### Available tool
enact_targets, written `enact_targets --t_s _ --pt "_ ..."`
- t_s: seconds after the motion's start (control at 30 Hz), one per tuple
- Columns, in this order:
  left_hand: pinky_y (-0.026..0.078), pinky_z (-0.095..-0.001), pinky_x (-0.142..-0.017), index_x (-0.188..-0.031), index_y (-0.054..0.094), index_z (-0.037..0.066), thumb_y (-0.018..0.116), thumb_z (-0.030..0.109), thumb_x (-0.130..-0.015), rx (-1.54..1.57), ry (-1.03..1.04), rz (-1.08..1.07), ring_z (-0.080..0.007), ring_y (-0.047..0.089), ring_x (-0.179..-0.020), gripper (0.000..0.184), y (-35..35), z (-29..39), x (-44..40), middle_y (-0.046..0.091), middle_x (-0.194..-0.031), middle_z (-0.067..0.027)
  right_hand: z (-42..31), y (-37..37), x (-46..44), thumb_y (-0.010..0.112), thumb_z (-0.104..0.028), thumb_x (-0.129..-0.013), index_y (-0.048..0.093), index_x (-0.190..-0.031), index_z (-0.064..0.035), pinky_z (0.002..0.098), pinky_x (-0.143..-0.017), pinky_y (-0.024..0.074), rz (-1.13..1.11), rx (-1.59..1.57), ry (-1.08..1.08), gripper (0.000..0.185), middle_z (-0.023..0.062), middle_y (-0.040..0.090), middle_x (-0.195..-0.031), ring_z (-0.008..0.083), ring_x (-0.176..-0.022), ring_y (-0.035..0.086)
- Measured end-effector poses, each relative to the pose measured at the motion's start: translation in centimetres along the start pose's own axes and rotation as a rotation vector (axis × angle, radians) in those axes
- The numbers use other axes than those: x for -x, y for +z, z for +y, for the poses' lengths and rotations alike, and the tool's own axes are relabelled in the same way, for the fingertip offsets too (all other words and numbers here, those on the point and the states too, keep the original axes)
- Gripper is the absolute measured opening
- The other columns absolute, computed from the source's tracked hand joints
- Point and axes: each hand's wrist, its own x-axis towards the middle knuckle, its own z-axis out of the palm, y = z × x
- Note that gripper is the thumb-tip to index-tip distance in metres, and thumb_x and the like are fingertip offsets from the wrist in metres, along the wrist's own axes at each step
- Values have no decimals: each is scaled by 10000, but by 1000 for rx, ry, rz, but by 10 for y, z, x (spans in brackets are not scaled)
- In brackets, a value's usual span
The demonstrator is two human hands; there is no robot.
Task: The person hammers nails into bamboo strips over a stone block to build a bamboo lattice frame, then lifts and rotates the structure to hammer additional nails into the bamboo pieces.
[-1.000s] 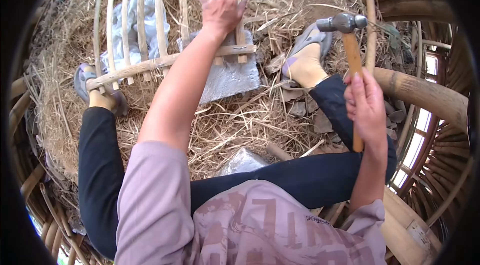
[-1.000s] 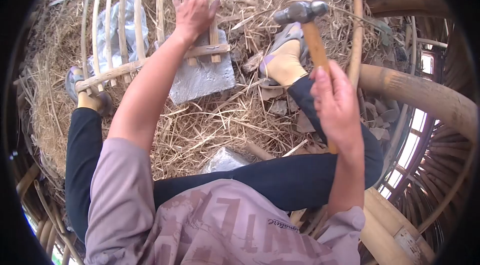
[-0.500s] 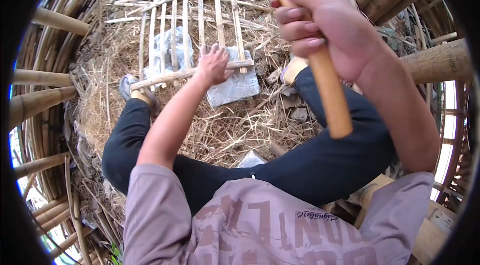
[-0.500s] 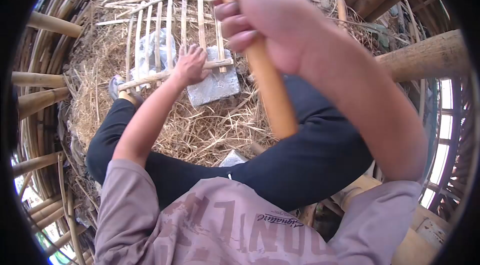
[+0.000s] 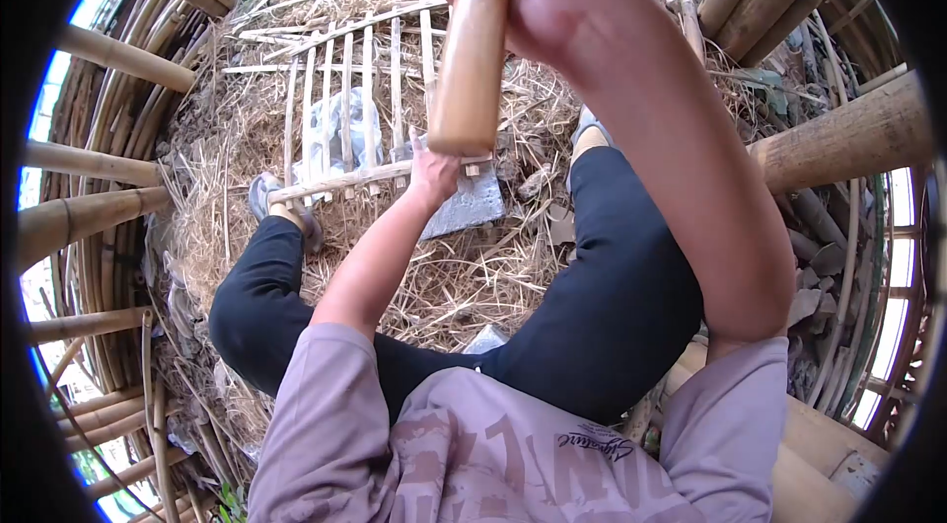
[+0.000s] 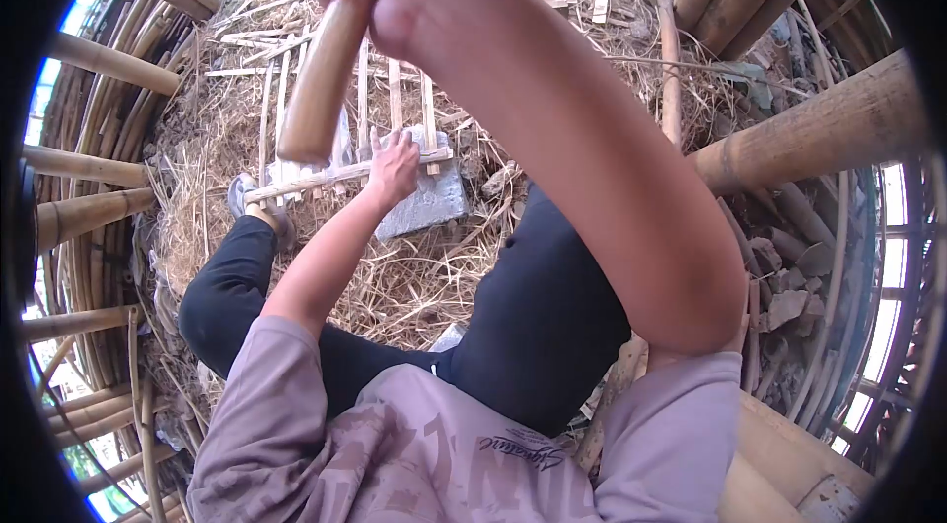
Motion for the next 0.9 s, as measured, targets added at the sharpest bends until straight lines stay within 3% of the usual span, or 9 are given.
enact_targets --t_s 0.13,0.3,0.37,0.47,0.57,0.67,0.77,0.87,0.9 --pt "241 -756 -1155 -883 745 13 668 157 -881 20 -16 -26 -376 436 -1408 164 -9 -12 -13 534 -1390 -205 12 -18 -53 279 -283 -1126 386 -967 -49 215 -447 337 81 -19 -65 303 47 412 -783 111 -548 339" --pt "499 -578 -937 -941 726 61 640 170 -914 37 70 -11 -358 669 -1103 142 -28 -28 -15 670 -1149 -163 15 -24 -68 256 -251 -1122 392 -955 -49 220 -442 336 -60 -43 -58 295 59 436 -795 114 -546 352" --pt "301 -704 -1087 -978 713 54 652 199 -946 178 -4 -79 -307 584 -1230 161 -38 -37 -16 663 -1115 -129 17 -22 -66 257 -234 -1119 396 -945 -46 220 -441 340 -110 -20 -84 292 58 434 -782 114 -547 358" --pt "227 -701 -1180 -1020 710 68 705 254 -935 377 -97 -144 -310 489 -1379 205 -65 -52 -18 656 -1234 -155 16 -12 -54 265 -220 -1116 403 -931 -47 224 -436 339 -60 19 -90 289 49 431 -757 114 -547 370" --pt "256 -636 -1184 -1051 712 71 767 310 -885 405 -25 -119 -340 383 -1484 296 -97 -77 -18 580 -1425 -217 18 -3 -52 274 -239 -1115 414 -928 -57 237 -429 335 12 29 -106 296 40 431 -737 118 -540 378" --pt "366 -464 -1159 -1036 695 65 766 326 -893 408 63 -144 -342 518 -1328 306 -120 -93 -19 636 -1247 -187 22 -14 -76 275 -272 -1115 428 -938 -70 251 -424 347 -56 25 -123 309 41 440 -733 130 -531 385" --pt "458 -457 -1050 -1114 713 54 757 318 -905 369 56 12 -331 586 -1213 339 -148 -89 -5 651 -1235 -188 21 -40 -112 296 -309 -1114 441 -946 -81 254 -428 371 -148 38 -48 318 50 472 -737 135 -524 411" --pt "442 -444 -1070 -1043 747 49 767 311 -900 361 99 -67 -333 580 -1219 300 -174 -106 -14 650 -1232 -187 14 -23 -66 525 -168 -1070 448 -961 -65 184 -450 384 -5 534 -143 168 -16 462 -738 36 -537 402" --pt "447 -448 -1050 -1014 754 53 773 318 -895 385 84 -71 -331 579 -1211 292 -179 -111 -15 658 -1192 -166 16 -28 -77 540 -200 -1056 496 -1222 74 227 -477 454 26 848 -195 323 58 531 -777 94 -583 501"
